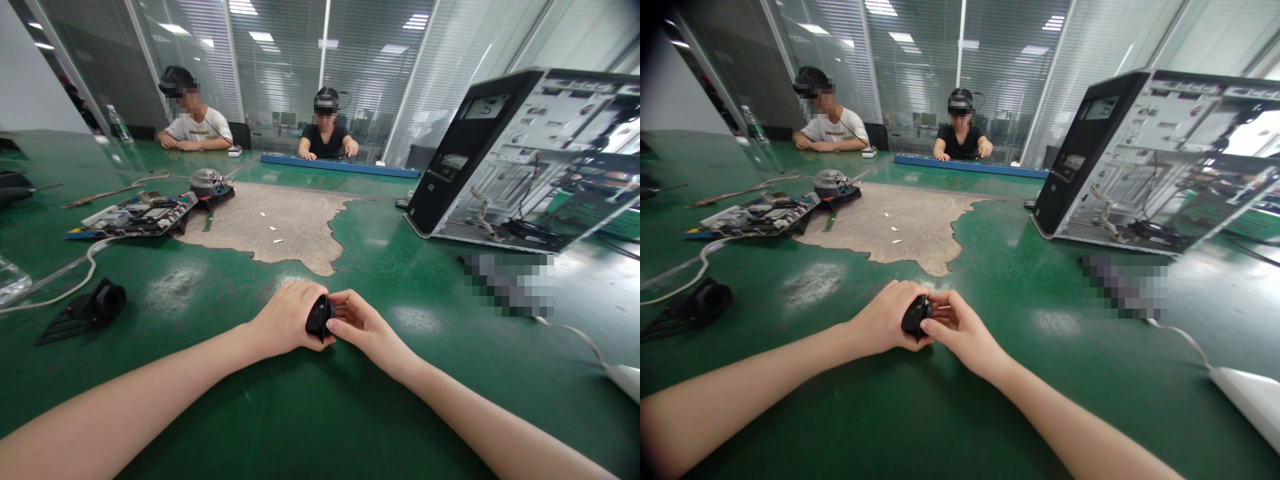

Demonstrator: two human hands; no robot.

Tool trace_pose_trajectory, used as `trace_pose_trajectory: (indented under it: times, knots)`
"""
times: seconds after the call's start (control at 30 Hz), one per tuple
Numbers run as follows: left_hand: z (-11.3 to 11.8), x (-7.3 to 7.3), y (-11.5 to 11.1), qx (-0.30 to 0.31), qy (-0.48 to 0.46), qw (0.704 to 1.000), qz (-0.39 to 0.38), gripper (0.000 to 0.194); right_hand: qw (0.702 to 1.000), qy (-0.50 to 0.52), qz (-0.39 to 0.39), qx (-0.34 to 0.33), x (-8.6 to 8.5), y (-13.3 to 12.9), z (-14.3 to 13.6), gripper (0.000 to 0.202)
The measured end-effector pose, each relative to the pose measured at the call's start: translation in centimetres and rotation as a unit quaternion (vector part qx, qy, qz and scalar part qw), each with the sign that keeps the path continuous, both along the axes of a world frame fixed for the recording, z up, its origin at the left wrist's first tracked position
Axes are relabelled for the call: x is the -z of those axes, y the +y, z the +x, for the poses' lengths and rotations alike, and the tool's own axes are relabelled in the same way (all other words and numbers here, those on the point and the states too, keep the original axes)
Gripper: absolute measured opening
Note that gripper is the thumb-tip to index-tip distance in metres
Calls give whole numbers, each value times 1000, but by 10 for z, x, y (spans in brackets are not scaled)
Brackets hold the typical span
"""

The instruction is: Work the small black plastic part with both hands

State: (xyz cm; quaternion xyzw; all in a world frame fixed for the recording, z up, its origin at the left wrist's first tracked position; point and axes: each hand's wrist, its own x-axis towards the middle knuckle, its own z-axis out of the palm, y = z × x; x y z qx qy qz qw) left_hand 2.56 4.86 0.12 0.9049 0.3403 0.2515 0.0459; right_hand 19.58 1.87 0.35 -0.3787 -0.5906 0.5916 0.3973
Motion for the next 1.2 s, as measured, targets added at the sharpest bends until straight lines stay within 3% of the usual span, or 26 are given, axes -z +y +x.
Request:
trace_pose_trajectory:
  times: [0.33,0.7,1.0,1.2]
  knots:
    - [1,1,0,-1,4,1000,9,45,1000,31,2,4,0,-1,-1,27]
    - [0,1,1,0,8,1000,11,44,999,35,-1,-8,0,-2,1,35]
    - [1,-1,0,0,6,1000,7,44,1000,5,4,23,-1,-1,-1,29]
    - [0,0,1,0,8,1000,4,45,1000,7,17,-7,3,-1,0,31]
